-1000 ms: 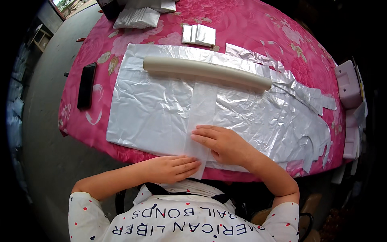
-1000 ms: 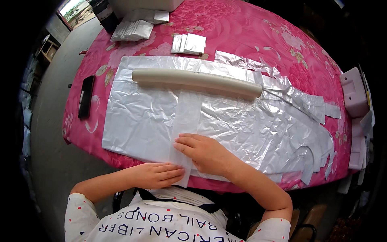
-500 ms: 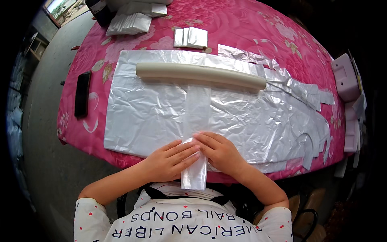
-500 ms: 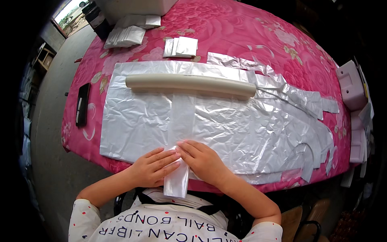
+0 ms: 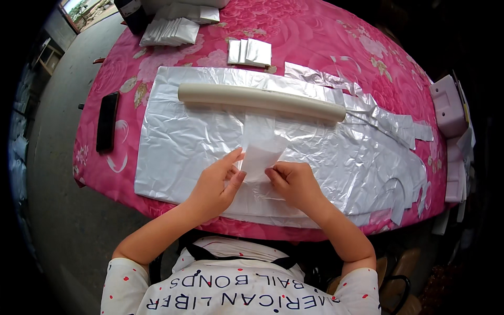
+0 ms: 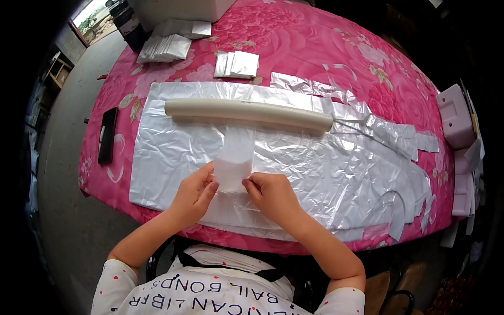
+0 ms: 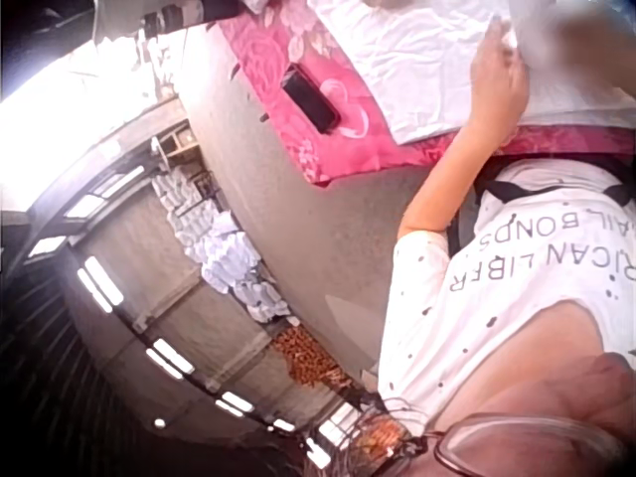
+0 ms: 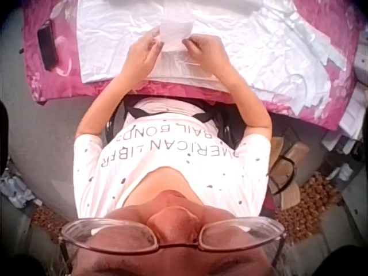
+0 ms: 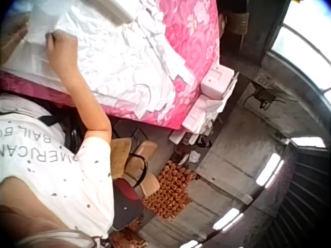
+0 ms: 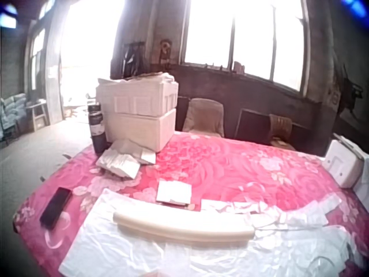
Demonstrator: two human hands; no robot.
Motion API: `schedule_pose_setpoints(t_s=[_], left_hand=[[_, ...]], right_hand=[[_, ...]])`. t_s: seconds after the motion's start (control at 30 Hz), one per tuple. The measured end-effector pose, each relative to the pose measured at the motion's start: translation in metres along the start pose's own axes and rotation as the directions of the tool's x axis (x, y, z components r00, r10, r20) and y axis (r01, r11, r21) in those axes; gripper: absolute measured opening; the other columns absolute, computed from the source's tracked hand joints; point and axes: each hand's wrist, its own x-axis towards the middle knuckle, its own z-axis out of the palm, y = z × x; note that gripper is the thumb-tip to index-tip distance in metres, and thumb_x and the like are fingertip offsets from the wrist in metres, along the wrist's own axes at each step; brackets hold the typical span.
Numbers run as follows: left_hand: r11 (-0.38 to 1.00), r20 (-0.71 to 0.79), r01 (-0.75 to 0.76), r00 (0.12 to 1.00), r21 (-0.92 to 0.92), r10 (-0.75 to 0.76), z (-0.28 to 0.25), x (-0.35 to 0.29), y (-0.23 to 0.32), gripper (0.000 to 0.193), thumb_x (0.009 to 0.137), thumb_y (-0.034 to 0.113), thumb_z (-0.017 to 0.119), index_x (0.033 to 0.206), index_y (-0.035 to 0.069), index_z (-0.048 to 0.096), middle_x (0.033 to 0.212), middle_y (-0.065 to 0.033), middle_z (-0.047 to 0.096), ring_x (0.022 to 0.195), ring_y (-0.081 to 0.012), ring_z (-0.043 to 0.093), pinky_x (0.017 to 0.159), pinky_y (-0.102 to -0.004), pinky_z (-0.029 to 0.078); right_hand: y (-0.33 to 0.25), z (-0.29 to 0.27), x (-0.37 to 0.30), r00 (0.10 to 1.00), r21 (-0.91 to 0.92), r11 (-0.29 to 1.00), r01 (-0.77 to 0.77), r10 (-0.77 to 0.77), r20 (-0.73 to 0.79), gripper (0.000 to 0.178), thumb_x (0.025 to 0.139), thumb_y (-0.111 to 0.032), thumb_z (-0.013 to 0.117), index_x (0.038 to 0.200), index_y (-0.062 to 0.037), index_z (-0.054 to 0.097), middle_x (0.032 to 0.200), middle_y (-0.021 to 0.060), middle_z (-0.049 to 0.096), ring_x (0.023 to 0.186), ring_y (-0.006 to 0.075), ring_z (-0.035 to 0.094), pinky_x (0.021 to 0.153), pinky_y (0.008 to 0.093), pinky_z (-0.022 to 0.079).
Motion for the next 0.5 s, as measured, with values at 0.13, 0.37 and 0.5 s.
schedule_pose_setpoints(t_s=[0.13,0.37,0.5], left_hand=[[0.782,-0.036,-0.393,0.884,0.484,0.466,0.004,-0.002,-0.009,0.067,0.081,0.017,0.060,0.135,-0.007,0.029,0.137,-0.0229,0.036,0.120,-0.0361,0.042,0.097,-0.0407,0.037],[0.572,0.232,-0.326,0.944,0.753,0.234,0.037,-0.005,-0.018,0.081,0.082,0.043,0.054,0.136,-0.010,0.024,0.145,-0.0260,0.018,0.137,-0.0378,0.013,0.110,-0.0465,0.011],[0.582,0.209,-0.297,0.954,0.757,0.215,0.040,-0.004,-0.019,0.083,0.081,0.043,0.055,0.136,-0.010,0.023,0.145,-0.0261,0.018,0.137,-0.0376,0.014,0.110,-0.0457,0.011]], right_hand=[[0.001,-0.006,0.018,0.968,0.164,0.959,-0.233,0.212,0.137,0.024,0.084,-0.017,0.058,0.077,0.0035,0.066,0.059,0.0107,0.062,0.050,0.0153,0.059,0.052,0.0276,0.046],[-0.005,-0.013,0.028,0.899,0.214,0.886,-0.411,0.355,0.257,0.025,0.085,-0.019,0.060,0.076,0.0046,0.062,0.064,0.0060,0.062,0.056,0.0114,0.062,0.049,0.0242,0.046],[-0.001,-0.005,0.019,0.954,0.132,0.950,-0.282,0.263,0.144,0.023,0.078,-0.016,0.067,0.091,0.0020,0.060,0.066,0.0068,0.062,0.061,0.0153,0.063,0.055,0.0266,0.047]])
